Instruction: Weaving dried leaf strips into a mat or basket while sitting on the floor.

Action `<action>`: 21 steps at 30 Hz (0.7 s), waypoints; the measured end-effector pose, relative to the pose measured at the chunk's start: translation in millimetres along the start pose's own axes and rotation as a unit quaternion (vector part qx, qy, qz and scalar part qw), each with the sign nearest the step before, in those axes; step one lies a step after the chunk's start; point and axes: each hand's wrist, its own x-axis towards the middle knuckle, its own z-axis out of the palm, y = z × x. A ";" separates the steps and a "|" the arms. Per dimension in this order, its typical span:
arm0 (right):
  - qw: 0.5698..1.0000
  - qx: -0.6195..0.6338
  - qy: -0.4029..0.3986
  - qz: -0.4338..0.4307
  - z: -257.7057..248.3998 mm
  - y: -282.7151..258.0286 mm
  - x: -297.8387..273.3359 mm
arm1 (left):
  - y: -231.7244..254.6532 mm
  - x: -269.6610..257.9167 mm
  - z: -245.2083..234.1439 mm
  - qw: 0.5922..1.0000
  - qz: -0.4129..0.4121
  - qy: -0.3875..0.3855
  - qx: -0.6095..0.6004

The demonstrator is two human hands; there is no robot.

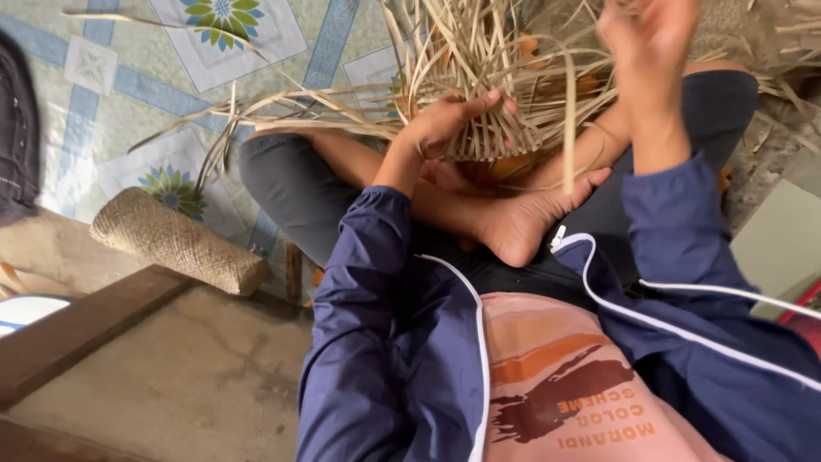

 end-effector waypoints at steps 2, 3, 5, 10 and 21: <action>0.996 -0.059 -0.057 0.019 17.4 -21.0 -34.3 | -4.0 1.9 -4.3 0.999 -0.002 -0.002 -0.044; 0.986 -0.086 -0.120 0.080 15.2 -14.0 -49.2 | -5.8 2.0 -5.4 0.998 -0.008 -0.008 -0.062; 0.967 -0.109 -0.181 0.141 14.2 -5.8 -73.0 | -9.0 0.7 -7.3 0.997 -0.015 -0.010 -0.077; 0.911 -0.292 -0.222 0.187 15.3 0.8 -101.6 | -12.8 -1.7 -3.3 0.996 -0.012 0.034 -0.086; 0.916 -0.338 -0.174 0.124 -4.4 72.7 -121.9 | -7.2 -42.2 -2.4 0.952 0.138 0.123 0.243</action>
